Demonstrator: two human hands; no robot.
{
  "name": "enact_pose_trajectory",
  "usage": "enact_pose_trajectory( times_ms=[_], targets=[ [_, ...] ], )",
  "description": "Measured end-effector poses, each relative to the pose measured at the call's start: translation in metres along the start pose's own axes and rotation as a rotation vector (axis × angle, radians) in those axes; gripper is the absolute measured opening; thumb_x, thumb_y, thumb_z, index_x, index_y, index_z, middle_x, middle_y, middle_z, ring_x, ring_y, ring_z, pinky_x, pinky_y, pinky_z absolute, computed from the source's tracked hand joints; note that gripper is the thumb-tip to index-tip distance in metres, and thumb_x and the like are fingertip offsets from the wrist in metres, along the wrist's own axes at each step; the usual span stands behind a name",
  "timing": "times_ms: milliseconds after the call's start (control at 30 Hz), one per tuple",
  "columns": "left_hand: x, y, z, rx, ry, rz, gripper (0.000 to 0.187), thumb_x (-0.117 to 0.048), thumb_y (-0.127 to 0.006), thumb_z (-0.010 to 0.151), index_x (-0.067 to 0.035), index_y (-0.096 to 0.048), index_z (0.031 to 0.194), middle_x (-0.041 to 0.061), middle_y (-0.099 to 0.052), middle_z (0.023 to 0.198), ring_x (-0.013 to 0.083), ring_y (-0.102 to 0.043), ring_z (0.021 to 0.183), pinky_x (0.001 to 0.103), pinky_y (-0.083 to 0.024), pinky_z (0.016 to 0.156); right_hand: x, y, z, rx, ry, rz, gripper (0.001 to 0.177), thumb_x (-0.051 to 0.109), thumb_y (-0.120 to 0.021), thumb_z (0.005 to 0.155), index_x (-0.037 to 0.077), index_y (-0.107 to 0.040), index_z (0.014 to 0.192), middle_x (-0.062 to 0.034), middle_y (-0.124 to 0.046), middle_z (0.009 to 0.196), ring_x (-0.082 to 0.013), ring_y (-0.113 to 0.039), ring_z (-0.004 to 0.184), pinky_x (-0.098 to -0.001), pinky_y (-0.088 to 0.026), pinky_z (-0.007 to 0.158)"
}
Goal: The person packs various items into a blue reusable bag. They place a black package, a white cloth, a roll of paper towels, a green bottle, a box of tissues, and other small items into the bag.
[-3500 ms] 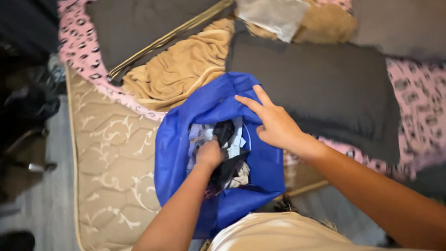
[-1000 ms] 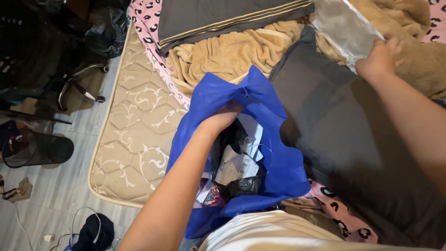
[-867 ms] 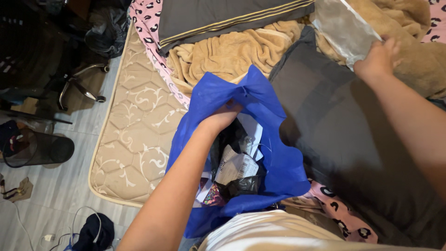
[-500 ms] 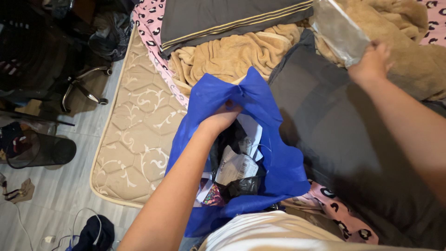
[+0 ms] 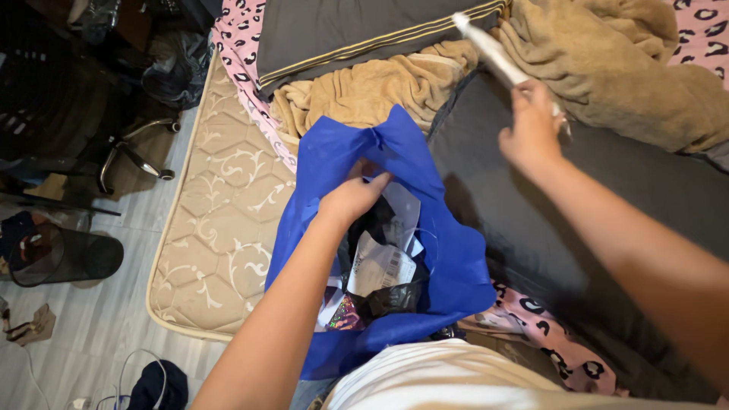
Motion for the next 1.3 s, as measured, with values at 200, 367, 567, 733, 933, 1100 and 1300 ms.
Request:
enact_pose_trajectory(
  times_ms=[200,367,567,733,933,1100,1300],
  targets=[
    [-0.021,0.020,-0.026,-0.063,0.024,0.023,0.051,-0.052,-0.068,0.085,-0.014,-0.068,0.120,0.010,-0.072,0.121,0.0286,-0.066,0.115,0.039,-0.048,0.098,0.081,0.036,-0.045,-0.076,0.169,0.083,0.067,-0.004,-0.068,0.076,-0.006,-0.053,0.142,-0.0180,-0.042,0.144,-0.0393,-0.045,0.134,-0.0558,-0.035,0.109],
    [-0.023,0.038,-0.039,-0.148,-0.060,0.034,0.039,-0.037,-0.066,0.084,-0.014,-0.075,0.114,0.010,-0.075,0.115,0.0297,-0.068,0.111,0.037,-0.051,0.098,0.151,0.094,-0.085,-0.203,0.283,0.229,0.057,-0.013,-0.059,0.083,-0.006,-0.057,0.140,-0.0195,-0.049,0.142,-0.0373,-0.050,0.130,-0.0445,-0.043,0.112],
    [-0.024,0.046,-0.073,0.354,0.234,-1.137,0.039,-0.030,-0.066,0.087,-0.005,-0.061,0.116,0.014,-0.073,0.118,0.0309,-0.074,0.108,0.050,-0.061,0.096,0.243,0.126,-0.159,-0.125,0.586,0.476,0.039,-0.012,-0.060,0.089,0.001,-0.070,0.124,-0.0137,-0.065,0.121,-0.0322,-0.063,0.117,-0.0414,-0.049,0.103],
    [-0.043,0.060,-0.096,0.494,0.158,-1.348,0.059,-0.048,-0.057,0.093,-0.003,-0.063,0.131,0.017,-0.071,0.124,0.0294,-0.068,0.109,0.044,-0.056,0.090,0.272,0.086,-0.188,0.219,0.688,0.632,0.043,-0.012,-0.057,0.072,0.000,-0.071,0.111,-0.0127,-0.066,0.116,-0.0339,-0.062,0.112,-0.0427,-0.050,0.098],
    [-0.010,0.052,-0.103,0.185,0.311,-1.106,0.063,-0.036,-0.074,0.076,0.000,-0.060,0.126,0.014,-0.073,0.113,0.0269,-0.073,0.098,0.044,-0.060,0.079,0.274,0.059,-0.196,0.440,0.828,0.563,0.038,-0.011,-0.057,0.065,0.005,-0.074,0.095,-0.0101,-0.068,0.108,-0.0330,-0.062,0.108,-0.0444,-0.048,0.095],
    [0.035,0.037,-0.088,-0.095,0.233,-0.784,0.066,-0.007,-0.090,0.067,0.016,-0.059,0.121,0.020,-0.073,0.111,0.0279,-0.074,0.097,0.041,-0.059,0.086,0.281,0.056,-0.204,0.613,0.942,0.581,0.036,-0.006,-0.061,0.071,0.008,-0.075,0.102,-0.0102,-0.070,0.114,-0.0300,-0.064,0.111,-0.0438,-0.046,0.096],
    [0.037,0.042,-0.089,-0.037,0.213,-0.978,0.062,0.003,-0.084,0.067,0.016,-0.056,0.121,0.023,-0.072,0.110,0.0322,-0.075,0.093,0.042,-0.063,0.081,0.188,0.069,-0.121,0.046,0.215,0.571,0.030,0.015,-0.071,0.090,0.005,-0.064,0.118,-0.0143,-0.066,0.126,-0.0263,-0.062,0.117,-0.0392,-0.049,0.095]
  ],
)
Point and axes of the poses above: each hand's wrist, its own z-axis towards the middle knuckle, its own y-axis out of the back of the hand, x = y × z, the point moved 7 cm from there along z, towards the middle knuckle
